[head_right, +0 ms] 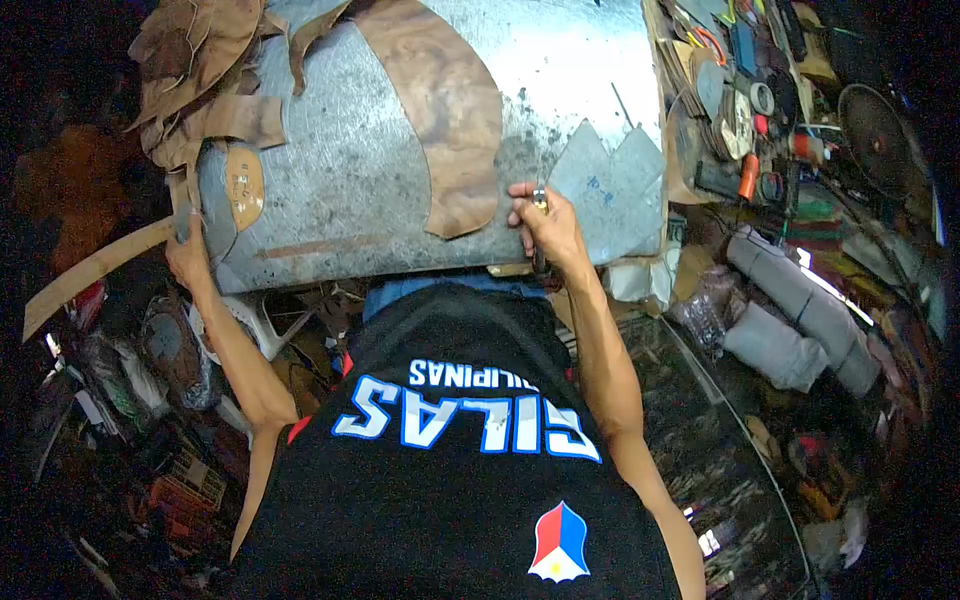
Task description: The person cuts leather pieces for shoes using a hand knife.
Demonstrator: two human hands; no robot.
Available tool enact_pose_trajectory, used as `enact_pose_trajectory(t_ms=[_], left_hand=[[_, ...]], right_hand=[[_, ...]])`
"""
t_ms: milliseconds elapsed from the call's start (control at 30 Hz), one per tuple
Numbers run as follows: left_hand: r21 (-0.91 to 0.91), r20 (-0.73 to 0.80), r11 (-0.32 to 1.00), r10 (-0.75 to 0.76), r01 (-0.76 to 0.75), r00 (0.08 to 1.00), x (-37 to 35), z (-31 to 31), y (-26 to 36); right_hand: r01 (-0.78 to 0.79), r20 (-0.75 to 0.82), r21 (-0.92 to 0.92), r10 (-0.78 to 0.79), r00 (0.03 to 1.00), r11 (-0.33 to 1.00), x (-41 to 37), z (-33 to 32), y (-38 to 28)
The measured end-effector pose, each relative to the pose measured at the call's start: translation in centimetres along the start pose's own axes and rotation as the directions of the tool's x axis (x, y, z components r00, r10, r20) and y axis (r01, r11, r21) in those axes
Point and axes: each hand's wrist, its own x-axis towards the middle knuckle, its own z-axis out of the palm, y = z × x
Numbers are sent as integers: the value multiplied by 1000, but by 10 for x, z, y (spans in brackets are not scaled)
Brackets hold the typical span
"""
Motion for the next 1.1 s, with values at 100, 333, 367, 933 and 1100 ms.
enact_pose_trajectory(t_ms=[100, 333, 367, 933, 1100], left_hand=[[217, 51, 974, -80, 67, 995, -19, -18, 36], [104, 138, 975, -209, 196, 968, 12, 6, 7], [112, 133, 973, -214, 200, 968, 13, 5, 4], [234, -77, 960, -141, 155, 987, -15, -23, 47], [-311, 34, 929, -201, 202, 979, -23, -76, 59]], right_hand=[[-23, 4, 23, 23, 1000, 999, -1, 0, -1], [-43, 43, 70, 40, 998, 997, 0, 0, -4], [-39, 53, 71, 36, 998, 997, -1, -1, -3], [-49, 105, 50, 43, 994, 998, 3, -6, -3], [-47, 43, 165, 41, 998, 985, -5, -4, -18]])
